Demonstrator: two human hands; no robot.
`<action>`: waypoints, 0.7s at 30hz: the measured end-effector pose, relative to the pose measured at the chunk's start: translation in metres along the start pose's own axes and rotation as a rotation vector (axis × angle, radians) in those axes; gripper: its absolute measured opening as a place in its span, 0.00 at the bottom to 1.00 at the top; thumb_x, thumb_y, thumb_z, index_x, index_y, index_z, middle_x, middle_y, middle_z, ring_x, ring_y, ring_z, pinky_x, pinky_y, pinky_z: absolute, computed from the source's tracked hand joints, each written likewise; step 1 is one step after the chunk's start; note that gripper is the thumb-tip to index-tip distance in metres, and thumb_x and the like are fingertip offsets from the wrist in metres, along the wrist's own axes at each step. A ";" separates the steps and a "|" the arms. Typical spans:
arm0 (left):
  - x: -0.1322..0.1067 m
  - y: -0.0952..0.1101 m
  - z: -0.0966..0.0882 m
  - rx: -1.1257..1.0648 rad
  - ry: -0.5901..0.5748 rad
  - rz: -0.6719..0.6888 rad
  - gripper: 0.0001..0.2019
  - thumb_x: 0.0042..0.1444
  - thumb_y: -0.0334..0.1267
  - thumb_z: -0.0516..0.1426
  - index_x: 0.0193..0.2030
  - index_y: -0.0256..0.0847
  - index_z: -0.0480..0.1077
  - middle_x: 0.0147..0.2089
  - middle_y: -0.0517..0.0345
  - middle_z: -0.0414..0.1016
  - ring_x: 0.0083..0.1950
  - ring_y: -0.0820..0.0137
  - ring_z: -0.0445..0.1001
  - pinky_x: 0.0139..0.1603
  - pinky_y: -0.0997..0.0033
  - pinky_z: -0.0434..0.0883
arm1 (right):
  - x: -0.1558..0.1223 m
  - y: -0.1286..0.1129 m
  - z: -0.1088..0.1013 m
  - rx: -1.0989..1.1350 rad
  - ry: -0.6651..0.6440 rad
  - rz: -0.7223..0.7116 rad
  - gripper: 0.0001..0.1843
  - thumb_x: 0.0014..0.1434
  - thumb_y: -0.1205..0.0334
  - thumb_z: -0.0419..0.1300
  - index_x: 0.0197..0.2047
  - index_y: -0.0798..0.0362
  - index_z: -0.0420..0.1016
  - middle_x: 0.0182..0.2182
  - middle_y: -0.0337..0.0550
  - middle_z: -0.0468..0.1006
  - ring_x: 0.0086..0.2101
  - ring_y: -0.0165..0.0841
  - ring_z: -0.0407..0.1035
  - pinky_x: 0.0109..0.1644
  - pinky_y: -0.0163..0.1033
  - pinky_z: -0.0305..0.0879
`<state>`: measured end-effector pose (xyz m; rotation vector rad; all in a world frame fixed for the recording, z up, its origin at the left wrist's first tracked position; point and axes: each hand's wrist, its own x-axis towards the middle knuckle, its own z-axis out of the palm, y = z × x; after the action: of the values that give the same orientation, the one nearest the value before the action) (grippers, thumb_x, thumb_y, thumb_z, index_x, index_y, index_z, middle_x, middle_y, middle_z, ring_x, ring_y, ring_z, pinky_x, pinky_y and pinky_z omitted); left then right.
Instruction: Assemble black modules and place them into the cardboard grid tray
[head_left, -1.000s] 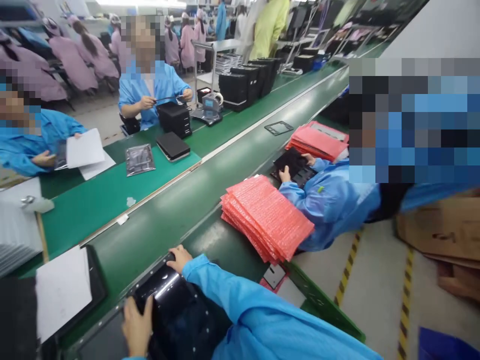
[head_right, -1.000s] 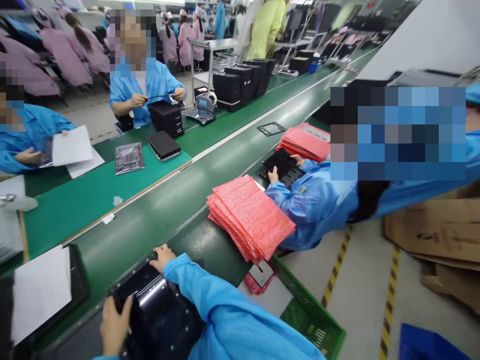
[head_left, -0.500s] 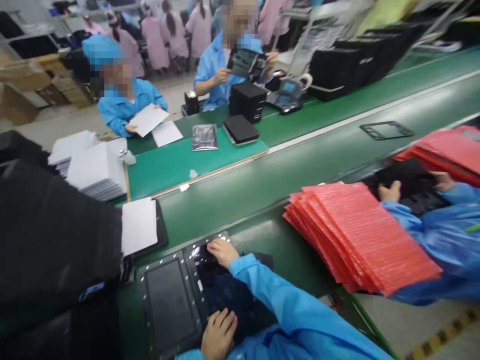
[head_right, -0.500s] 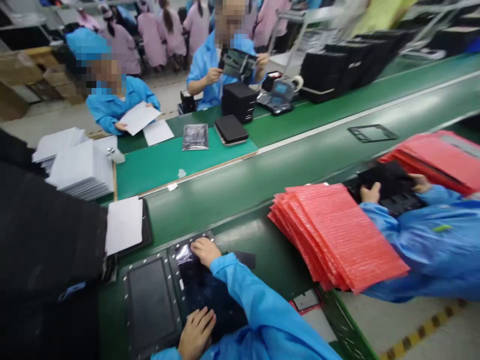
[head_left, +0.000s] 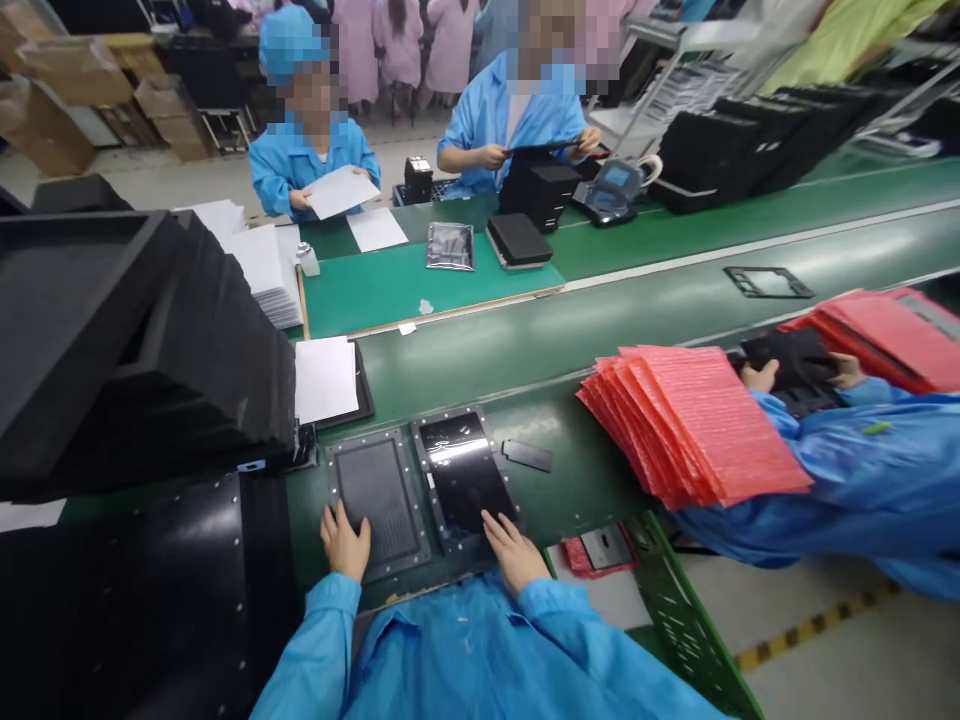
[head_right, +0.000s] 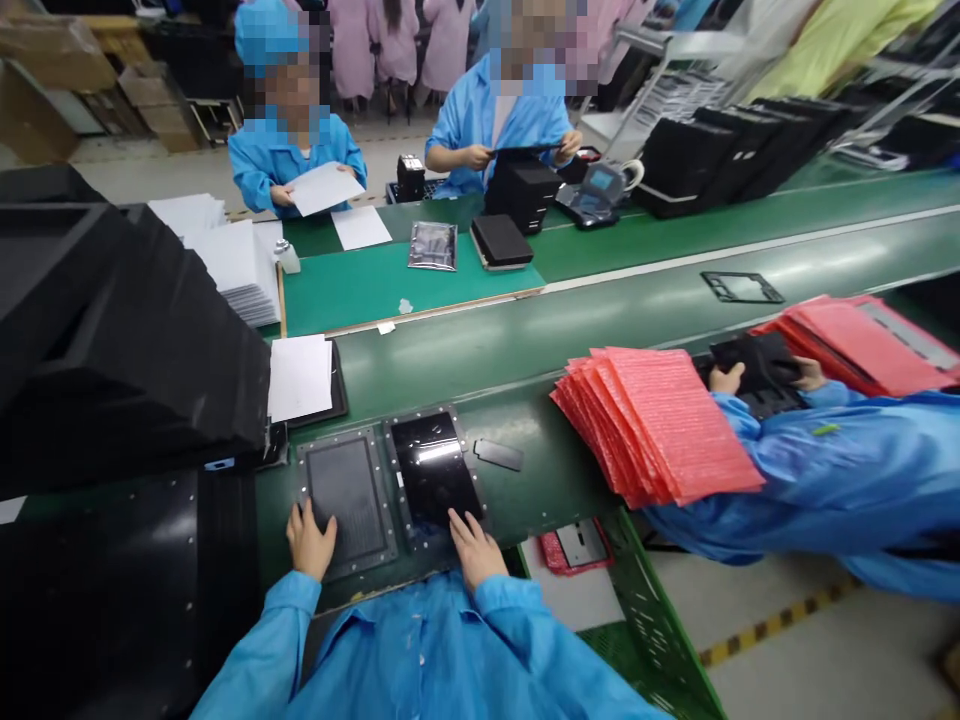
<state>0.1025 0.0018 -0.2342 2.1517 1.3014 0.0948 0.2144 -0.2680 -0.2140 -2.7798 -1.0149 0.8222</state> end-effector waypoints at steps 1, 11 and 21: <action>0.002 0.005 -0.003 -0.017 -0.032 -0.072 0.26 0.54 0.38 0.55 0.60 0.29 0.62 0.65 0.30 0.51 0.68 0.44 0.51 0.63 0.44 0.58 | -0.011 0.000 0.011 0.004 -0.002 0.037 0.40 0.48 0.81 0.44 0.63 0.49 0.64 0.65 0.43 0.57 0.63 0.45 0.52 0.55 0.55 0.66; -0.068 0.040 -0.030 -0.641 -0.155 0.270 0.32 0.62 0.53 0.42 0.66 0.33 0.52 0.59 0.40 0.66 0.55 0.61 0.70 0.57 0.60 0.68 | 0.005 -0.009 -0.031 0.585 -0.032 0.016 0.25 0.56 0.54 0.57 0.57 0.50 0.71 0.57 0.49 0.70 0.57 0.45 0.63 0.61 0.54 0.58; -0.118 0.094 0.026 0.089 -0.586 0.520 0.29 0.57 0.45 0.53 0.65 0.38 0.59 0.70 0.46 0.51 0.71 0.53 0.49 0.68 0.46 0.54 | 0.062 0.009 -0.040 1.184 0.248 0.081 0.28 0.52 0.36 0.51 0.26 0.54 0.71 0.24 0.43 0.74 0.28 0.35 0.67 0.36 0.41 0.68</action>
<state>0.1246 -0.1380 -0.1765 2.2964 0.4133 -0.3638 0.2796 -0.2320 -0.2110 -1.8091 -0.1982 0.7063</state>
